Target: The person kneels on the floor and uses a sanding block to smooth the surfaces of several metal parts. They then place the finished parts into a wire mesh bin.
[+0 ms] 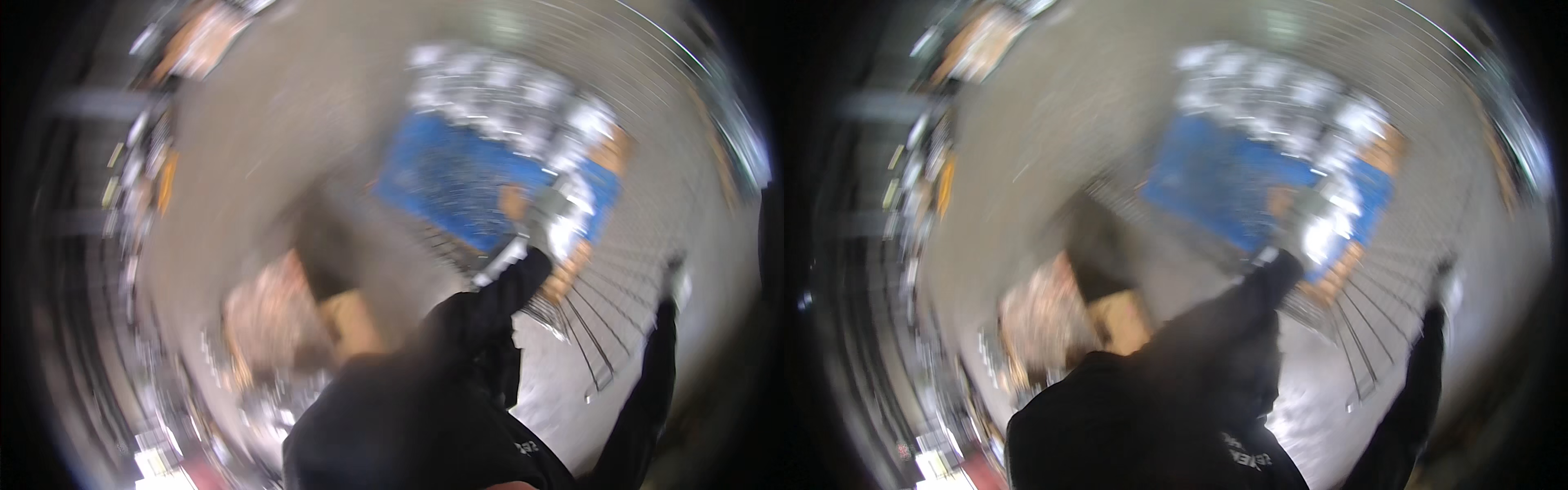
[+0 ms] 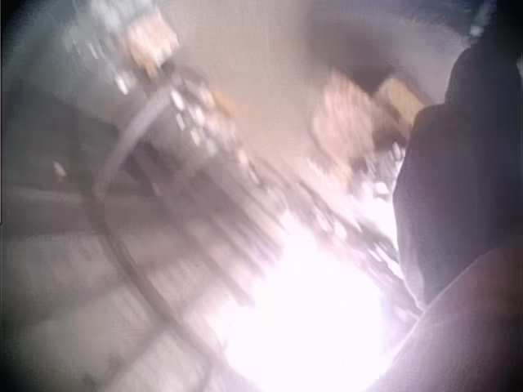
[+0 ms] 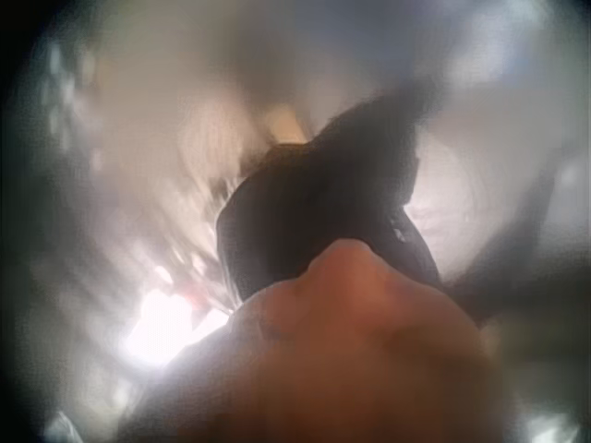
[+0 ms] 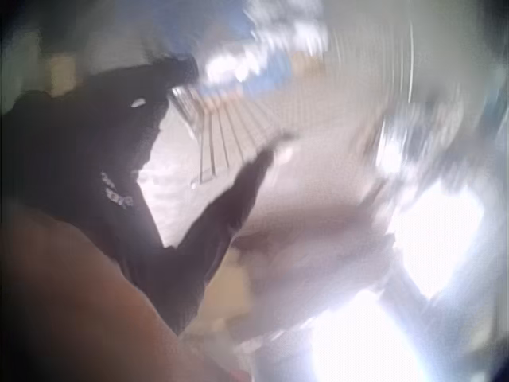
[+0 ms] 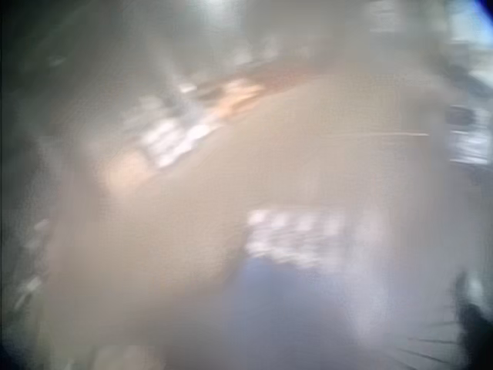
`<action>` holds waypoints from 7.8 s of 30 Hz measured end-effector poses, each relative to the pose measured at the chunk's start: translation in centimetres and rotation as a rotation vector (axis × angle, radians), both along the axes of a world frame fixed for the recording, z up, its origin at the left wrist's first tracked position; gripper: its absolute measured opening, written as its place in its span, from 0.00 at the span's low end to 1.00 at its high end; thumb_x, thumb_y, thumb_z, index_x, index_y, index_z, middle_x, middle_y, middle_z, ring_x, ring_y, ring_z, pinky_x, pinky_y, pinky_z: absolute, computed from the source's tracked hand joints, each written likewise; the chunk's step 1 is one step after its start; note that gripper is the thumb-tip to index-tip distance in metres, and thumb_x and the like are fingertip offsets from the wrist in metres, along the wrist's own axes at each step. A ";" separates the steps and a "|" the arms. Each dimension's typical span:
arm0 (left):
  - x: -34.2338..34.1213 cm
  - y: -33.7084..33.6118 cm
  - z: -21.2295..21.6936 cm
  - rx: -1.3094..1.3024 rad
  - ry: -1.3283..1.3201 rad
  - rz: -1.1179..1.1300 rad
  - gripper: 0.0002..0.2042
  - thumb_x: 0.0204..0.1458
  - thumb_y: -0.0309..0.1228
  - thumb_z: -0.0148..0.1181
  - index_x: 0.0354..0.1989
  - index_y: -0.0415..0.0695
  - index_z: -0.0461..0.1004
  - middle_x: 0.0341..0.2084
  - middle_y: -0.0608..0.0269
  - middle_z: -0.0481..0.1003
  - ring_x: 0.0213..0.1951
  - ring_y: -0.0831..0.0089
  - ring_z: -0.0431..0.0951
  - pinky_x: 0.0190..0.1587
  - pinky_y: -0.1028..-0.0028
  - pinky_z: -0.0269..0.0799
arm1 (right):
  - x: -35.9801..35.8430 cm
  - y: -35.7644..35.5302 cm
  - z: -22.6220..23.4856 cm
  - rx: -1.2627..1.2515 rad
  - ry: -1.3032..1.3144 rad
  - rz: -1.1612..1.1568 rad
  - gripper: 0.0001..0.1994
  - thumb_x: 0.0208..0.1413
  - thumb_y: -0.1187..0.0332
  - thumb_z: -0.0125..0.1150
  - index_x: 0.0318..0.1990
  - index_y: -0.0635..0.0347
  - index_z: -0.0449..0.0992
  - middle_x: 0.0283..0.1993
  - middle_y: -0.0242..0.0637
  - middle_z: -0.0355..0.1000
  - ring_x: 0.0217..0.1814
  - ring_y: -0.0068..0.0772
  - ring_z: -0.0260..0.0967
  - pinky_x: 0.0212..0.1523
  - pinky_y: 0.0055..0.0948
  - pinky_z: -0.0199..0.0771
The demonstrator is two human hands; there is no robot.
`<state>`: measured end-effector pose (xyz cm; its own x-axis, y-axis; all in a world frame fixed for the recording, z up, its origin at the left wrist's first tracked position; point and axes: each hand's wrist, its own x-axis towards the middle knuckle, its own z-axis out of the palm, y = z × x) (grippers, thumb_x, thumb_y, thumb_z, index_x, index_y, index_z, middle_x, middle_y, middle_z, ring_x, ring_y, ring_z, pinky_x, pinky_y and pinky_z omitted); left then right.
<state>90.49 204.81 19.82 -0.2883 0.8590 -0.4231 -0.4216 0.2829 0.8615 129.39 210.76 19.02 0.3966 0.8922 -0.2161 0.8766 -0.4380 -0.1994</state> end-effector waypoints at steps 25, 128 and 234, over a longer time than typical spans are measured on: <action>-48.0 -51.1 7.0 -0.115 -0.085 1.203 0.24 0.63 0.47 0.60 0.56 0.38 0.72 0.43 0.52 0.79 0.47 0.55 0.79 0.57 0.63 0.73 | -39.6 -28.4 -11.9 -0.356 0.287 1.050 0.23 0.54 0.62 0.73 0.55 0.63 0.78 0.54 0.48 0.80 0.57 0.48 0.76 0.61 0.41 0.73; -56.4 -31.8 4.8 -0.205 1.332 -0.140 0.12 0.61 0.28 0.62 0.50 0.36 0.76 0.45 0.46 0.80 0.48 0.57 0.81 0.53 0.62 0.76 | -46.9 -17.0 -3.4 -0.136 -0.004 0.527 0.25 0.61 0.54 0.60 0.65 0.46 0.71 0.62 0.44 0.73 0.60 0.49 0.74 0.59 0.45 0.75; -67.0 -67.6 10.4 -0.836 0.553 0.323 0.22 0.55 0.54 0.57 0.36 0.46 0.84 0.33 0.47 0.83 0.40 0.50 0.84 0.46 0.55 0.79 | -84.7 -54.3 -11.3 -1.372 0.909 -0.015 0.22 0.67 0.45 0.55 0.54 0.52 0.77 0.47 0.34 0.77 0.47 0.36 0.75 0.47 0.43 0.79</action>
<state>23.53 137.18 30.21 -0.7854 0.2023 -0.5850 -0.1903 0.8204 0.5392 44.68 156.50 7.67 -0.2880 -0.1527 -0.9454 0.6904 -0.7172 -0.0945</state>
